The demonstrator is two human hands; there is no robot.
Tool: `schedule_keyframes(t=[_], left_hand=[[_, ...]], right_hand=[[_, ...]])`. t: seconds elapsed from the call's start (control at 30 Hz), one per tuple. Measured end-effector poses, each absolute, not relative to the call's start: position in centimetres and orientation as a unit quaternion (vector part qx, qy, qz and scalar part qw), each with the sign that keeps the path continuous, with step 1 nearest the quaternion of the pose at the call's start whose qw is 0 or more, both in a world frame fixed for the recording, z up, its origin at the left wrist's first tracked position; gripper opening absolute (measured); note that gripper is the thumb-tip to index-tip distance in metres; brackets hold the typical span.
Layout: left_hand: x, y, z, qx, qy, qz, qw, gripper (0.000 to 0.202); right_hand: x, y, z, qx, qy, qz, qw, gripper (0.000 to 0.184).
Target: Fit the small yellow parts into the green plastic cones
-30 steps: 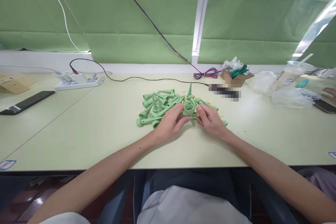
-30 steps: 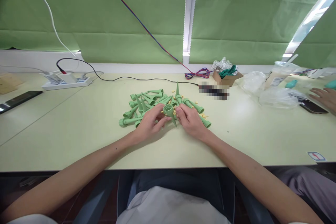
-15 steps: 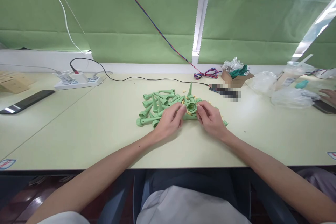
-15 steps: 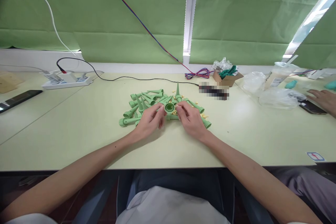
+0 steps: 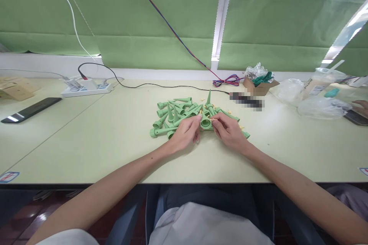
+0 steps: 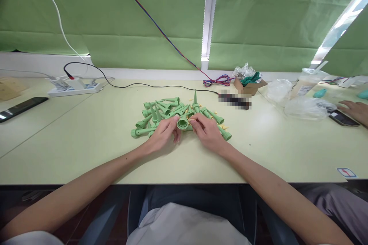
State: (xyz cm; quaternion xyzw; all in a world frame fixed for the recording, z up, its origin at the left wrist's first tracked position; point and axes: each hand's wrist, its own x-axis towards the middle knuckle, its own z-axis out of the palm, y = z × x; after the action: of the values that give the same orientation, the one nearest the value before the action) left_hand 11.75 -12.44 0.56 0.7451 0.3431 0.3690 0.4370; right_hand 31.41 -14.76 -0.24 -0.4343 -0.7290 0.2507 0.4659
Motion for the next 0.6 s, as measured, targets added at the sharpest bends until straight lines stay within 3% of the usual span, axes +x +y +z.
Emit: schedule_keyframes(t=[0.6], left_hand=[[11.68,-12.29,0.90,0.804,0.277,0.356,0.387,0.028]], right_hand=[[31.64,-14.57,-0.28,-0.429,-0.733,0.254,0.463,0.038]])
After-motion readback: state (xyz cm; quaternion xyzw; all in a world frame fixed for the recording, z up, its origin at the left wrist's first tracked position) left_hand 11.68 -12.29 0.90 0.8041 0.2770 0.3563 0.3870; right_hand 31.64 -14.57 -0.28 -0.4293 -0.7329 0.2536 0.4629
